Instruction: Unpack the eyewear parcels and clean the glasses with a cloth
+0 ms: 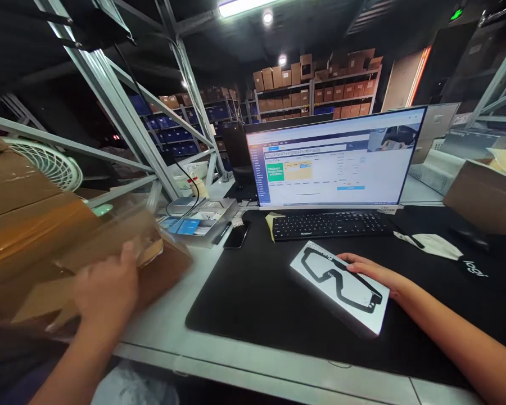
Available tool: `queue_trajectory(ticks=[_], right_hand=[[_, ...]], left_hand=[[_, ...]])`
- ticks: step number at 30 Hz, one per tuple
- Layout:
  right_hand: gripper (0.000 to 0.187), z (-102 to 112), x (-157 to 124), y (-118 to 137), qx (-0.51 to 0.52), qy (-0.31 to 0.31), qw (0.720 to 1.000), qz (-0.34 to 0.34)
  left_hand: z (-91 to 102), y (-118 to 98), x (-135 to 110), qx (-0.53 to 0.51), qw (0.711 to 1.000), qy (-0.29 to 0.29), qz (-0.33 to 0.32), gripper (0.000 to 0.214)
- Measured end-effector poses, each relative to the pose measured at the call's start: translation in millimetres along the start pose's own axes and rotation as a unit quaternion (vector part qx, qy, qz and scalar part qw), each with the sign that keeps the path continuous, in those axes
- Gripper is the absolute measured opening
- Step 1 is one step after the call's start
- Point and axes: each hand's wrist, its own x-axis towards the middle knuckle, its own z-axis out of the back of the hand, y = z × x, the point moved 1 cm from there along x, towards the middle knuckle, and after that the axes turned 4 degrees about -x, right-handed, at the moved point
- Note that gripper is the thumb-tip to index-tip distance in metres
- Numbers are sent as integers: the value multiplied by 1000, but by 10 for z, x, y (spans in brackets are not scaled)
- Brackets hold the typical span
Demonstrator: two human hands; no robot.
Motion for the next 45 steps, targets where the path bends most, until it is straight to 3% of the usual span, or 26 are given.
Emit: queue_trajectory(ticks=[4,6,8,9,11,14,16,18,19,21,23,25,28,31,33,35,37,39,40,43,45], right_hand=[[83,-28,-53,82,11,-7,996,85],[91,-91,-112,161,-16,-11,987,162],[90,-193,-185,222,-71,-49,962,257],[88,-258,-223,239,-100,-75,945,301],[83,-411,-299,242,-157,-117,911,363],[72,-662,-401,206,-243,-131,870,408],[68,-810,-456,172,-317,-138,831,435],[70,-918,-488,128,-382,-156,778,473],[72,-950,-494,100,-400,-167,754,493],[78,-973,-478,34,-404,-187,725,526],[83,-959,-425,-35,-402,-181,711,548],[87,-942,-344,-94,-417,-159,688,572],[94,-954,-218,-140,-446,-152,676,566],[96,-989,-181,-103,-458,-168,730,477],[86,-990,-225,-32,-407,-149,806,402],[76,-977,-290,42,-288,-84,894,334],[82,-981,-333,74,-173,-10,943,283],[101,-1020,-329,36,-144,6,958,247],[110,-1051,-310,-8,-159,-15,959,233],[122,-1143,-235,-162,-255,-115,938,202],[121,-1154,-203,-214,-302,-152,920,197]], left_hand=[[-106,-270,58,10,999,-33,-6,46],[-67,-572,12,-78,994,-79,-16,61],[-24,-976,-109,-218,967,-106,-78,83],[-16,-1203,-189,-310,940,-75,-123,100],[-29,-1651,-343,-471,869,50,-145,134],[-36,-2164,-460,-664,722,134,-141,163],[-15,-2341,-443,-756,627,144,-126,165],[23,-2407,-390,-817,550,141,-103,161],[44,-2412,-364,-835,524,139,-93,159],[82,-2389,-329,-852,498,137,-87,154],[113,-2346,-325,-854,494,132,-98,147],[147,-2303,-341,-848,508,106,-109,137],[238,-2279,-375,-799,587,24,-130,112],[355,-2318,-407,-715,678,-86,-146,91],[397,-2366,-431,-655,727,-151,-143,77],[393,-2431,-460,-593,768,-194,-145,57],[359,-2526,-501,-538,797,-220,-165,44],[323,-2659,-566,-498,810,-230,-205,40],[311,-2737,-608,-484,813,-229,-229,38],[308,-2920,-731,-459,809,-216,-296,36],[317,-2905,-743,-460,808,-161,-333,43]])
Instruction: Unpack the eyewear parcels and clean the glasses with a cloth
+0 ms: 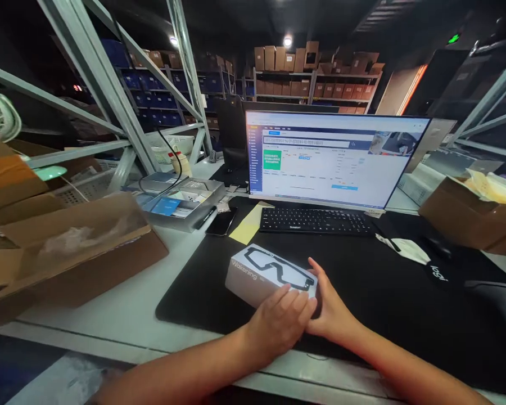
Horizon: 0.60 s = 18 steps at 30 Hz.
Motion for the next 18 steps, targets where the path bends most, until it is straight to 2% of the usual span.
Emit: queue_trajectory(ticks=[2,3,4,6,8,10,13,16,18], right_hand=[[124,39,17,-20,-27,5,999,21],[126,78,28,-24,-40,16,998,43],[127,119,37,-27,-56,31,995,70],[129,174,52,-45,-84,52,988,119],[126,169,62,-91,-65,47,987,139],[119,111,70,-154,-6,20,988,154],[100,29,67,-226,53,-27,976,209],[78,77,56,-211,27,-50,966,250],[60,180,52,-154,-9,-46,963,266]], left_hand=[[155,127,2,-49,995,76,41,83],[273,237,10,-74,988,111,77,111],[404,362,25,-90,980,137,113,127],[634,602,73,-100,958,208,171,129],[741,743,145,-126,934,272,196,135],[688,759,236,-154,915,322,188,138],[430,678,390,-194,896,362,167,133],[229,675,514,-234,886,354,190,118],[195,734,545,-259,881,335,211,109]])
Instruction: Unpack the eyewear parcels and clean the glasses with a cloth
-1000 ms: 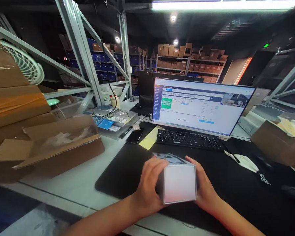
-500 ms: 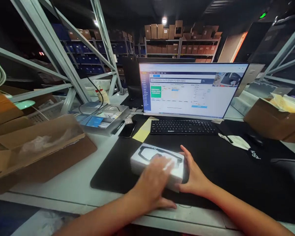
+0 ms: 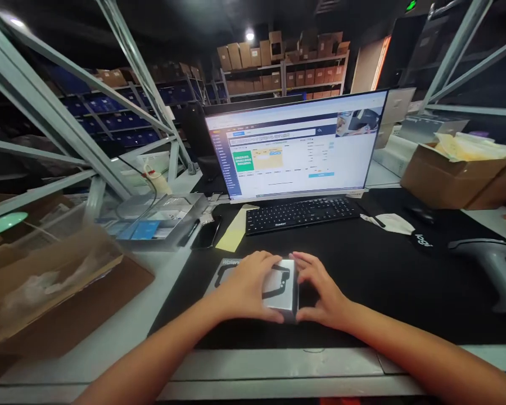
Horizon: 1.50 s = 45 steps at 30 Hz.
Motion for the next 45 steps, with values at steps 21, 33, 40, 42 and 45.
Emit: queue_trajectory(ticks=[21,33,40,42,45], right_hand=[[105,34,45,293,-193,154,969,3],[52,46,79,303,-254,140,951,105],[13,-11,2,146,-267,128,930,220],[11,27,5,136,-264,144,924,237],[15,195,13,98,-260,168,919,244]], left_hand=[[297,93,-180,-67,997,36,-7,106],[208,60,-149,-38,997,58,-41,108],[118,-1,-170,13,995,72,-61,105],[130,35,-193,36,995,76,-55,106],[185,129,-252,62,995,69,-35,107]])
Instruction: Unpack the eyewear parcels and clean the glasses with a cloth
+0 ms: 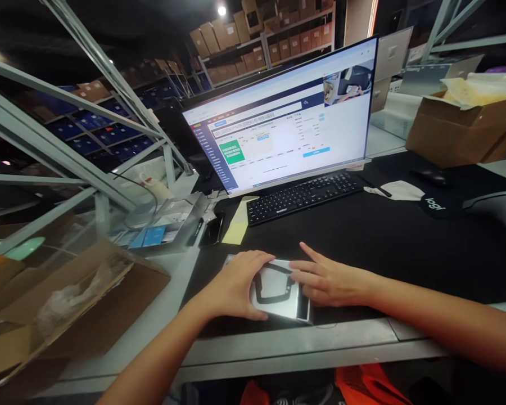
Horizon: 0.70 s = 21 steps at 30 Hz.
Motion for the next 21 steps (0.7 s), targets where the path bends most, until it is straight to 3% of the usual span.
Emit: queue_trajectory(ticks=[4,7,12,14,17,19,21], right_hand=[[23,213,-340,-213,24,27,999,-26],[18,380,-754,-306,70,26,993,-89],[21,616,-1470,-196,76,-2,977,-200],[31,689,-1661,-86,52,-15,972,-228],[63,768,-1778,69,50,-49,963,-261],[84,790,-1762,96,56,-71,936,-340],[82,787,-1694,35,74,-99,883,-452]], left_hand=[[64,140,-96,18,999,-15,33,105],[86,222,-96,7,999,-7,49,105],[120,354,-50,-11,998,13,53,105],[135,464,-113,-8,998,10,69,105],[136,694,-330,-28,994,-15,100,102],[130,840,-516,-38,989,-52,135,98],[128,932,-691,-31,980,-86,175,95]])
